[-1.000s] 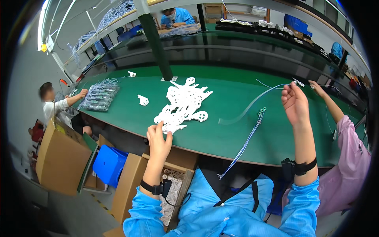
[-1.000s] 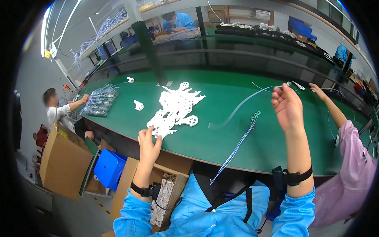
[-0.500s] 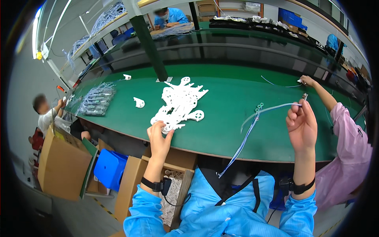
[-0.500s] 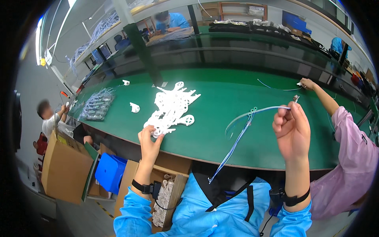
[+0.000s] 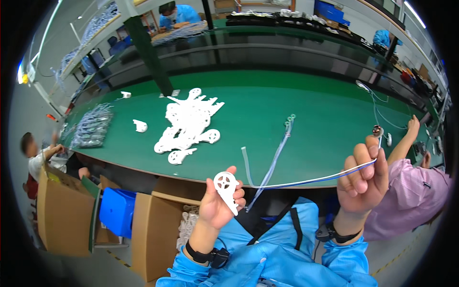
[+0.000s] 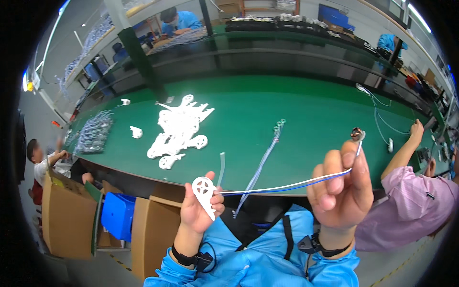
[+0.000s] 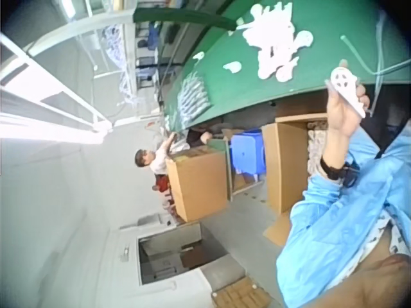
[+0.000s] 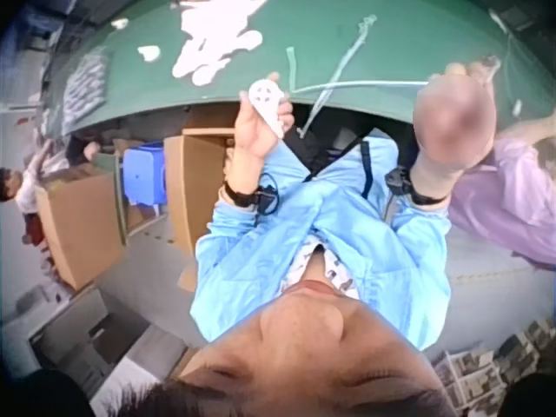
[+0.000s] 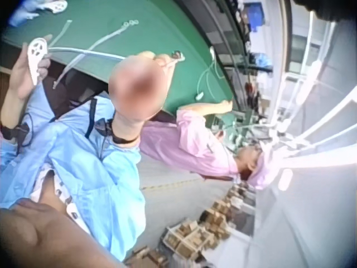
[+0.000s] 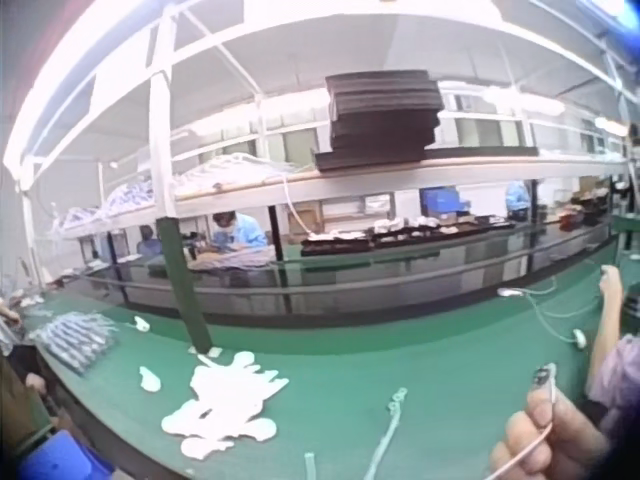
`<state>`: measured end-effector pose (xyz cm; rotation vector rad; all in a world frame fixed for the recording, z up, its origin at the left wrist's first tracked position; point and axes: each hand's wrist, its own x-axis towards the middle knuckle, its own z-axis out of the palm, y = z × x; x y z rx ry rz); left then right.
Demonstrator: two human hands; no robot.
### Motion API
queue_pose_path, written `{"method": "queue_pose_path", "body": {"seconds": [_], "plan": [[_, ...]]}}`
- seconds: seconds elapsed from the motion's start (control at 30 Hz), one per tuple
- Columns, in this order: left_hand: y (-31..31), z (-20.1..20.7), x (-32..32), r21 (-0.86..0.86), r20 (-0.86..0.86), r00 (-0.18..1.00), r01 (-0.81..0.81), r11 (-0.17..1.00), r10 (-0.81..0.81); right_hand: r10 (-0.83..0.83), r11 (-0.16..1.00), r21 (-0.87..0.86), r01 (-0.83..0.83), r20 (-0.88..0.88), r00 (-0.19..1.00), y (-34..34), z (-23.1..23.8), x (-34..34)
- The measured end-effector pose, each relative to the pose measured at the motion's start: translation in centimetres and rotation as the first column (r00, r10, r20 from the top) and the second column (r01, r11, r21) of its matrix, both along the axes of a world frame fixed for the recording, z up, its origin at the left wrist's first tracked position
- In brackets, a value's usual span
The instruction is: Assembling small white plastic components with wires and then sorting wire bundles into boxes on a factory assembly line.
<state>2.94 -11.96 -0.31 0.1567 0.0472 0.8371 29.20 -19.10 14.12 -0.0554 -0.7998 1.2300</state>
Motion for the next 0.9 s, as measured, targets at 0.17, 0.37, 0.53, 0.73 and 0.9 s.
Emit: {"method": "queue_pose_path", "body": {"seconds": [0.17,0.37,0.53,0.73,0.9], "plan": [[-0.9,-0.7,5.5,-0.233,0.227,0.970,0.137,0.963,-0.083,-0.021,1.000,0.000,0.021,-0.023,1.000,-1.6,-0.6,0.9],[-0.3,0.2,5.5,-0.250,0.305,0.951,0.122,0.960,-0.041,-0.179,0.981,-0.102,0.167,-0.117,0.977,-4.2,-3.9,3.6],[0.0,0.1,4.7,-0.230,0.273,0.962,0.080,0.970,-0.015,-0.263,0.958,-0.160,0.240,-0.146,0.954,-5.0,-6.0,5.0],[1.1,0.3,4.1,-0.074,0.028,0.991,-0.132,0.989,0.134,-0.236,0.961,-0.182,0.206,-0.159,0.959,-5.0,-6.5,5.9],[2.2,0.1,3.8,0.013,0.044,0.988,-0.149,0.989,0.148,-0.162,0.971,-0.203,0.124,-0.183,0.970,-4.8,-6.6,6.3]]}}
